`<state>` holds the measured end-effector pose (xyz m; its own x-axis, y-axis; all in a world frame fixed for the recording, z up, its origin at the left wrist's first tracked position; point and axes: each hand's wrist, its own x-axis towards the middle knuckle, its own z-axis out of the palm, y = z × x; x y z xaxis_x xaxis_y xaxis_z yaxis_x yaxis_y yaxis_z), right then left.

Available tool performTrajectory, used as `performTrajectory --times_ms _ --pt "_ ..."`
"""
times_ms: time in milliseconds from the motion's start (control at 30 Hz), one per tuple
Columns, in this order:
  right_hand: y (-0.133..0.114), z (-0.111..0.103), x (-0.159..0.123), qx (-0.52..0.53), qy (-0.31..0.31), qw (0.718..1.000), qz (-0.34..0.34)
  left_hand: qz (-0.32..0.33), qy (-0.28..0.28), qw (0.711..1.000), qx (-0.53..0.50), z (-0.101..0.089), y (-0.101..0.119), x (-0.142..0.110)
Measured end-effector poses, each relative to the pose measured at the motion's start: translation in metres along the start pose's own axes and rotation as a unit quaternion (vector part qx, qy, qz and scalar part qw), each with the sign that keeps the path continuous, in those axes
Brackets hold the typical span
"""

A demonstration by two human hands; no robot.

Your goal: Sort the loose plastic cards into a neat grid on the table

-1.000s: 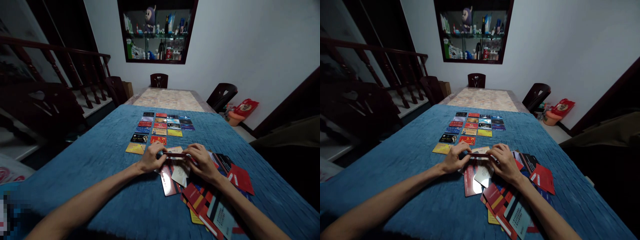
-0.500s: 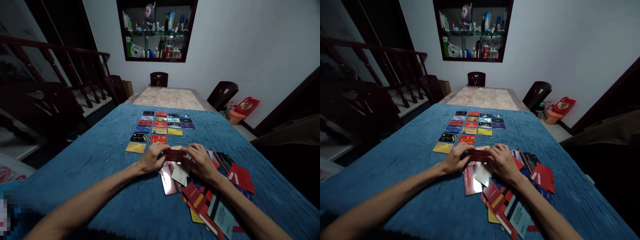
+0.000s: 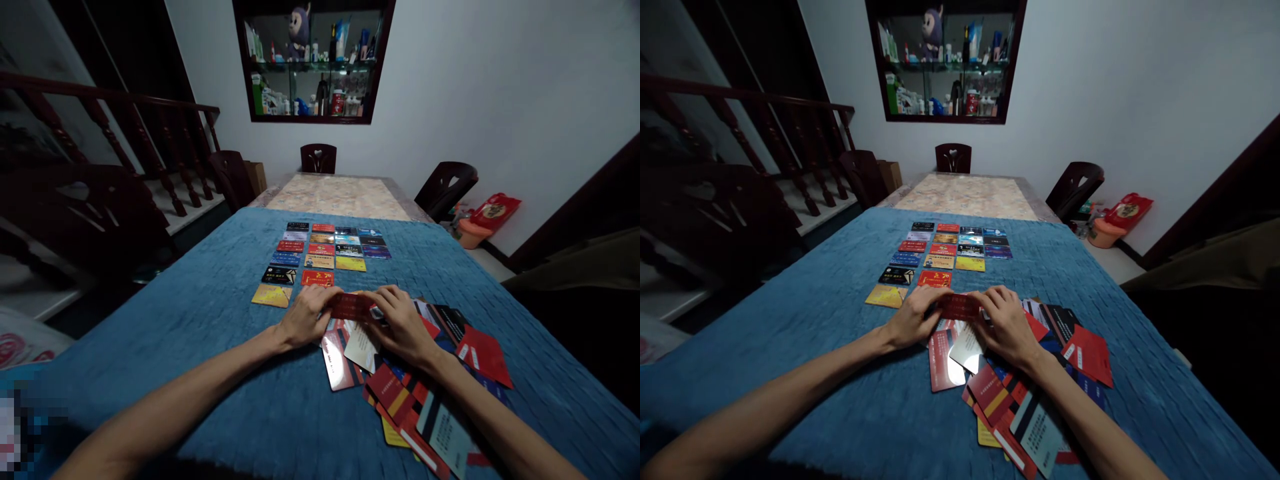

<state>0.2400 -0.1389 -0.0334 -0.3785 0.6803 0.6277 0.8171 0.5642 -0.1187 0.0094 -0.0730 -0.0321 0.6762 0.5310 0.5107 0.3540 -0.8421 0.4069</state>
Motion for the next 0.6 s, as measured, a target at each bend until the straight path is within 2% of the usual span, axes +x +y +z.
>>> performTrajectory --times_ms 333,600 --pt "0.0012 0.0020 -0.0009 -0.030 0.000 1.000 0.003 0.006 0.018 1.000 0.000 0.0012 -0.0017 0.0008" --pt "0.0036 0.0049 -0.0014 -0.075 0.021 0.997 -0.005 0.006 0.003 1.000 0.011 -0.0021 0.0002 0.0015"
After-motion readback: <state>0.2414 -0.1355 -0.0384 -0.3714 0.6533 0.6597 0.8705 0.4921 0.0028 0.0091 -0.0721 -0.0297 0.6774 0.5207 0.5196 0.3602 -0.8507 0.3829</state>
